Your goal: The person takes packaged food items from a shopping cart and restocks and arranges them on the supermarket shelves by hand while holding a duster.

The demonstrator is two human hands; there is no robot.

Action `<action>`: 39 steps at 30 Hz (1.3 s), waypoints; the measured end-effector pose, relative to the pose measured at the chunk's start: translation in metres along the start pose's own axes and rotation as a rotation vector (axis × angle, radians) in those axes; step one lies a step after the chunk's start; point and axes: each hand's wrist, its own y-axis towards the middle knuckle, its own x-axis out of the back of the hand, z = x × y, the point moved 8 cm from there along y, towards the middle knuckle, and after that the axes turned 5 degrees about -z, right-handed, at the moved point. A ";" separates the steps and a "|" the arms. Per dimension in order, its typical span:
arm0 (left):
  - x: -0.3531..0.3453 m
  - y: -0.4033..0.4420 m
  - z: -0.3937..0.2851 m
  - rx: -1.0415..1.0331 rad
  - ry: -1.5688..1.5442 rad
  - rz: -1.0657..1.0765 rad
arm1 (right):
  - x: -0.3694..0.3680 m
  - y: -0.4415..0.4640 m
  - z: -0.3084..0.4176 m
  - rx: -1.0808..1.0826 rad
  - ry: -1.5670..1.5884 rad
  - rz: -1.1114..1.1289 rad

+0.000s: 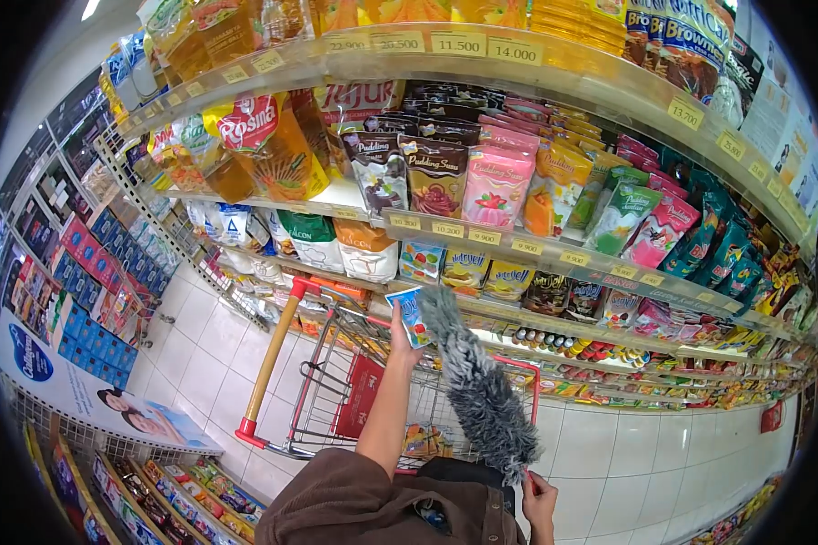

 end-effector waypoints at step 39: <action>0.085 -0.045 -0.043 -0.190 0.147 -0.114 | 0.003 -0.008 0.089 0.186 -0.316 -0.241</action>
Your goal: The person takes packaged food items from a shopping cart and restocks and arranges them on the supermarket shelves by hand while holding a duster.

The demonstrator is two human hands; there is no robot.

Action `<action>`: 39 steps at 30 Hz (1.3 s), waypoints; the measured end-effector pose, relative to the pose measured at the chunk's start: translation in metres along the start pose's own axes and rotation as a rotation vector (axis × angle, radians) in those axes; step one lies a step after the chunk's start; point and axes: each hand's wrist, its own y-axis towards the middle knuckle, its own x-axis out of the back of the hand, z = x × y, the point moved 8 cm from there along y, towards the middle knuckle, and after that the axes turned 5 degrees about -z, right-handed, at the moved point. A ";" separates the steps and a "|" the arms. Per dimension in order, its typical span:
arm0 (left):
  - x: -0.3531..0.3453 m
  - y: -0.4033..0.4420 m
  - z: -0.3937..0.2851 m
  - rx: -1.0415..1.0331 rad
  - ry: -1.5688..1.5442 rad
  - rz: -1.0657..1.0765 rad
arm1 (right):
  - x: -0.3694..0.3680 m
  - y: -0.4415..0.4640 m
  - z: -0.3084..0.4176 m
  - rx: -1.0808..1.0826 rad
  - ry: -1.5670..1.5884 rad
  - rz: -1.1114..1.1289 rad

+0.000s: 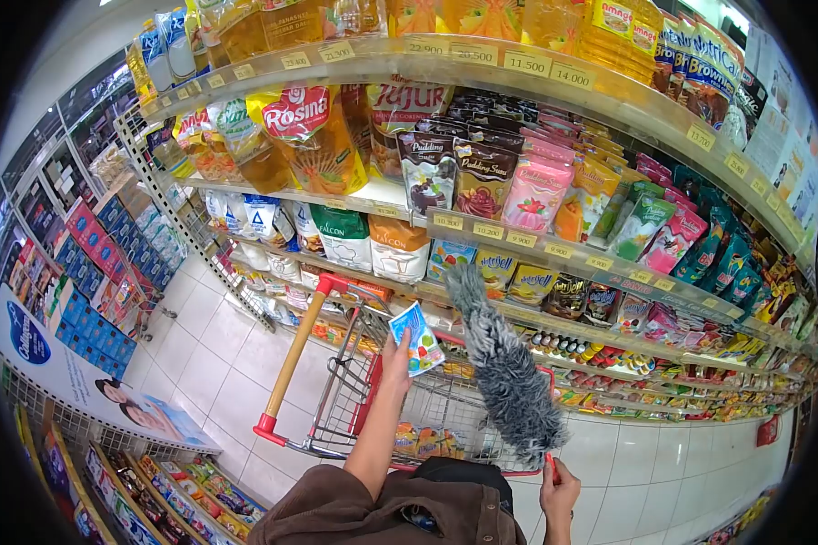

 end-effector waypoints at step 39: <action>0.000 -0.010 0.025 0.424 -0.546 -0.148 | 0.059 0.047 -0.035 0.042 -0.243 0.139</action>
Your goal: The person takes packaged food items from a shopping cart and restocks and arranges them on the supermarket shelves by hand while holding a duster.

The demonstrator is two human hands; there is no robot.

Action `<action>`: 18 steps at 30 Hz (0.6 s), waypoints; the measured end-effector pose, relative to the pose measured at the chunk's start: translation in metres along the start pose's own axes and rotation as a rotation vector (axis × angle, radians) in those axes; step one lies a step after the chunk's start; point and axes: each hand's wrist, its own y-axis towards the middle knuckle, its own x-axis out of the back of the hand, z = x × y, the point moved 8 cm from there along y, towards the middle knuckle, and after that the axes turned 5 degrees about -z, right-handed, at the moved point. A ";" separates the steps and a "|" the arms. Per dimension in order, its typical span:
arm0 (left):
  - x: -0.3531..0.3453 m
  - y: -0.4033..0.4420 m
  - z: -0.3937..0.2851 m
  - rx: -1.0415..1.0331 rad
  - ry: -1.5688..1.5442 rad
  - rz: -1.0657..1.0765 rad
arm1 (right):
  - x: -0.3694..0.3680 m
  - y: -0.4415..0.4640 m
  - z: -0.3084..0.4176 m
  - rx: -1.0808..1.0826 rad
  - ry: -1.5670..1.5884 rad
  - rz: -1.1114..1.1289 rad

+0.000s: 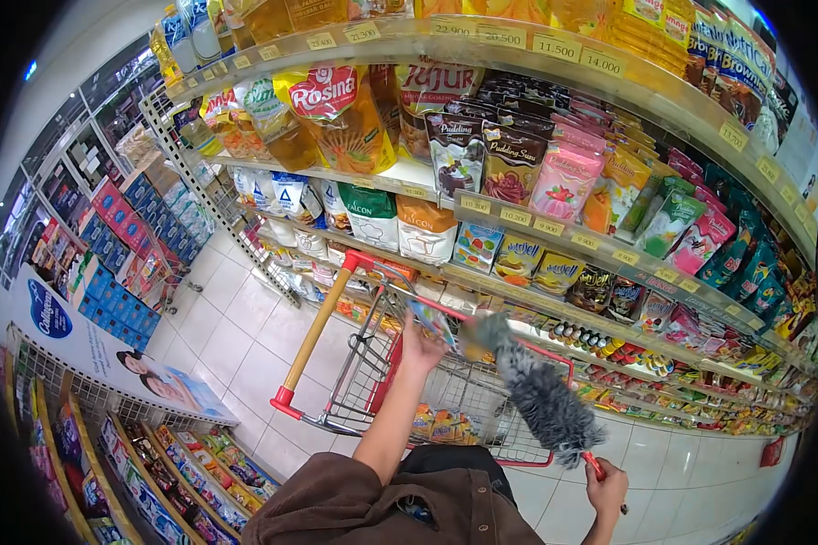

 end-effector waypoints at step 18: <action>-0.090 -0.028 -0.019 -0.808 1.213 0.285 | -0.226 0.124 0.083 0.495 0.439 0.236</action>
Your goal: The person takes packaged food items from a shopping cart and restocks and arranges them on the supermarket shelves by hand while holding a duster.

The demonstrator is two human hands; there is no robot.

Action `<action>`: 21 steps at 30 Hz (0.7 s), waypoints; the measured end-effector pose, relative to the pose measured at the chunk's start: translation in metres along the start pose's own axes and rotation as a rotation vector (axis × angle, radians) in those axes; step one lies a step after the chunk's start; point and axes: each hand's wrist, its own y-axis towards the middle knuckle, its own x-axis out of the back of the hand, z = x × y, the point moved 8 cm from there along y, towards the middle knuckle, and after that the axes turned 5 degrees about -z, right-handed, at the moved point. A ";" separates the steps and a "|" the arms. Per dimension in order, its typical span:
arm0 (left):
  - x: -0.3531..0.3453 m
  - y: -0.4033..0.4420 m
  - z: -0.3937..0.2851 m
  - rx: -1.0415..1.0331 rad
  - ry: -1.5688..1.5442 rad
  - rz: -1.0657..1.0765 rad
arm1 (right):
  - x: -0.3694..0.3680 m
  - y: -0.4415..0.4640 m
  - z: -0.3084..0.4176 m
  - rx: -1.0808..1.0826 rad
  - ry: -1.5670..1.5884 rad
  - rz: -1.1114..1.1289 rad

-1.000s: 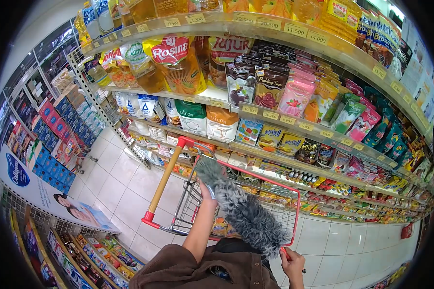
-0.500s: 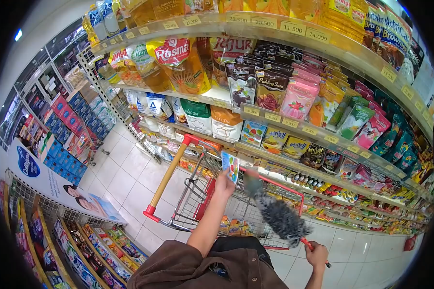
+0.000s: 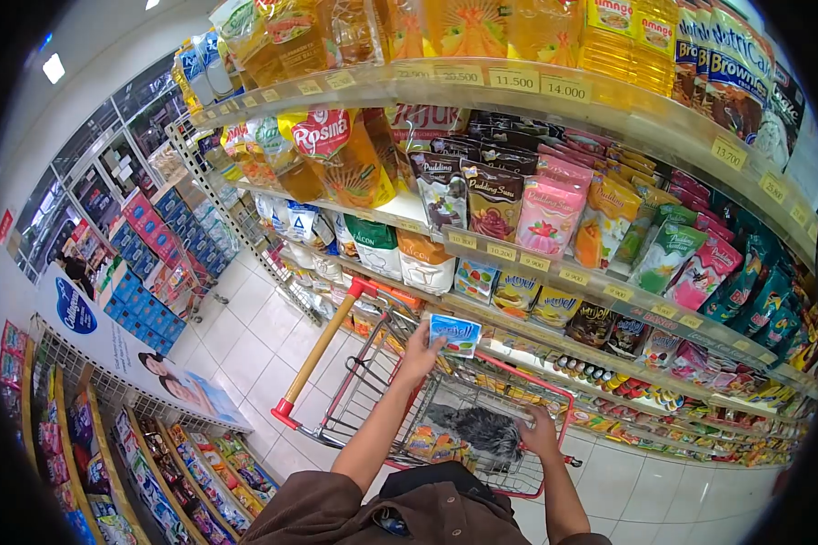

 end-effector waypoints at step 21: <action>-0.054 0.102 -0.042 -0.368 0.435 -0.255 | -0.005 0.258 0.147 0.084 -0.014 -0.410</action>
